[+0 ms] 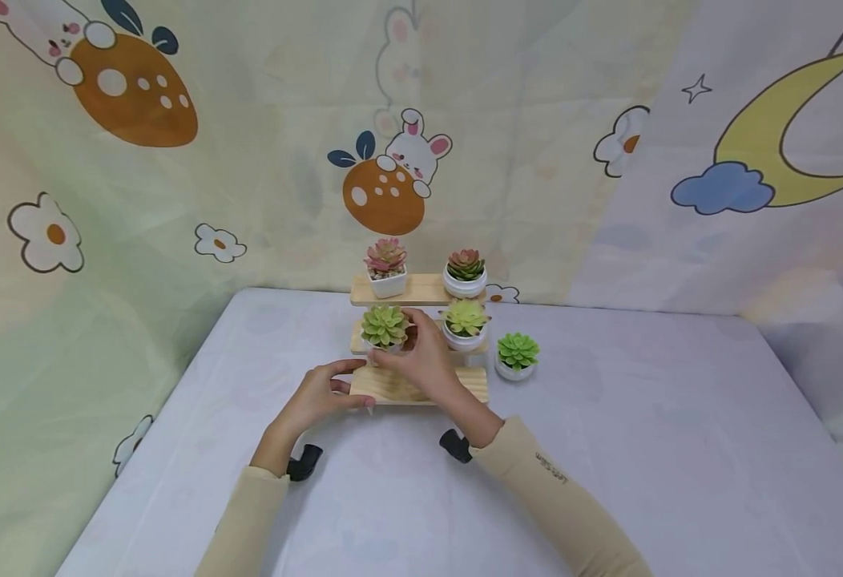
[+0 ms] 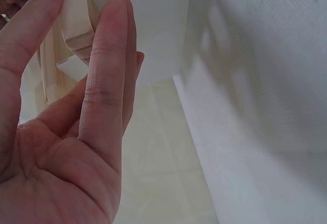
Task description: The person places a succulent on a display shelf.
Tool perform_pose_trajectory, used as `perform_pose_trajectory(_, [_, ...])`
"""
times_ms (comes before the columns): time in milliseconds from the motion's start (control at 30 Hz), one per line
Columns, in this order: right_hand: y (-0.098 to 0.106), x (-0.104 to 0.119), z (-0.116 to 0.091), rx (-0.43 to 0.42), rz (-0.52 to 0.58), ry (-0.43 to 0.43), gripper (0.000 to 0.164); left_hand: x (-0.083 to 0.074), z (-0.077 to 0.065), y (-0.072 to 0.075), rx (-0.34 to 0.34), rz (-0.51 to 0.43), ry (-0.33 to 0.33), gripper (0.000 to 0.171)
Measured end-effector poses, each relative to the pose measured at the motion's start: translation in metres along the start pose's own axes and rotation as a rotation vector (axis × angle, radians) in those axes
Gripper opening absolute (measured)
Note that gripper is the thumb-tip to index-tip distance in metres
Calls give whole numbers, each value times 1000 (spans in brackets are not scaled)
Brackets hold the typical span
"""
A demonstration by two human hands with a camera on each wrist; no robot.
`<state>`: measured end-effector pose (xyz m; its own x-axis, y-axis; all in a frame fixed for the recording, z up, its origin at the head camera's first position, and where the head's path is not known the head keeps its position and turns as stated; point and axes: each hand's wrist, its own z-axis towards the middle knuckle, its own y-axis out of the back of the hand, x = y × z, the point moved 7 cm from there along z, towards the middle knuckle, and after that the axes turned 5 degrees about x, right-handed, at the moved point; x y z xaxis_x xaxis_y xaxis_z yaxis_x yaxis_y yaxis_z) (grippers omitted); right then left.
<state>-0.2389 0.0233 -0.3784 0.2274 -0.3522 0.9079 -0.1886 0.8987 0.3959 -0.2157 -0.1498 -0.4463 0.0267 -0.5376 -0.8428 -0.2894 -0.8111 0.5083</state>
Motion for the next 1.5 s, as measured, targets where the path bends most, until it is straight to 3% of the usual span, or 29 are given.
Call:
perform_pose_trajectory(533, [0, -3, 2, -20, 61, -34, 64, -2, -2, 1, 0, 15, -1, 69])
perform_pose_trajectory(967, [-2, -8, 1, -66, 80, -34, 68, 0, -1, 1, 10, 9, 0, 69])
perform_pose_trajectory(1100, [-3, -9, -4, -88, 57, 19, 71, -1, -1, 0, 2, 12, -2, 69])
perform_pose_trajectory(1300, [-9, -7, -18, -112, -46, 182, 86, -2, -2, 0, -2, 8, -8, 69])
perform_pose_trajectory(1500, [-9, -7, -32, -91, -123, 238, 88, -2, -1, 1, -8, 2, -1, 68])
